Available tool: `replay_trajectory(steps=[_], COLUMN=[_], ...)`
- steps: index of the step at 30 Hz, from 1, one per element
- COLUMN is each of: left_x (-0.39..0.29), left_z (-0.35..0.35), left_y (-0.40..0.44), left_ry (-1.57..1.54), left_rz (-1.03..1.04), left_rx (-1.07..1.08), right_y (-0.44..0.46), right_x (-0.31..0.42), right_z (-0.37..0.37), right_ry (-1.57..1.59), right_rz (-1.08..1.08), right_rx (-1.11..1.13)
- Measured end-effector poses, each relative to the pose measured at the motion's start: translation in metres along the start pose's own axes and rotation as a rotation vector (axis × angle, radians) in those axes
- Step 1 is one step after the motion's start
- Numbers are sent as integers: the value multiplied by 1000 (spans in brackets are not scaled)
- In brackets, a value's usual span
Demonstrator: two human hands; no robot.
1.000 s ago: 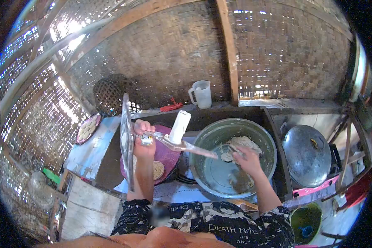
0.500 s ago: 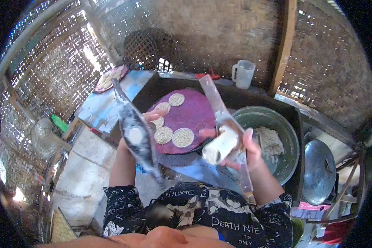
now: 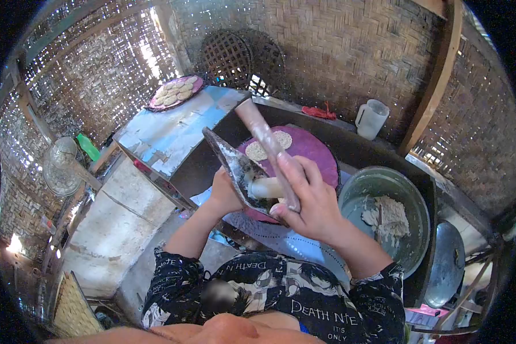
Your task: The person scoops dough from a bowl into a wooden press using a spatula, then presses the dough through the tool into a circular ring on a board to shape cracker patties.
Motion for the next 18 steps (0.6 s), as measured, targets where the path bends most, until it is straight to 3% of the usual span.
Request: replay_trajectory(steps=[3, 4, 7, 10, 13, 14, 15, 17, 18], left_x=[7, 9, 14, 37, 62, 75, 86, 101, 108], left_z=[6, 9, 30, 65, 80, 93, 99, 85, 82], left_y=[3, 6, 12, 16, 4, -10, -25, -38, -44], left_ry=[-88, -73, -285, -381, -542, -805, -1067, -1630, -1726], left_rz=[5, -27, -65, -173, -190, -186, -188, -730, -859], left_rx=[-88, 11, -25, 84, 75, 7, -63, 246, 283], right_y=[11, 12, 14, 28, 34, 27, 20, 0, -14], right_x=[0, -5, -20, -38, -70, -75, -87, -116, -129], right_z=[13, 19, 40, 43, 35, 33, 30, 26, 29], right_ry=[-35, -39, -13, -27, 389, 610, 467, 182, 84], right_rz=[6, 28, 115, 187, 153, 412, 517, 714, 731], right_rx=[28, 34, 36, 91, 71, -27, 24, 134, 175])
Point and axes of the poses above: each hand's wrist, its own y-axis towards the middle knuckle, its own z-axis out of the palm, x = y × z, the point moved 2 cm from there along y, towards the middle knuckle, and after that the axes turned 11 degrees about y, right-handed, at the moved point
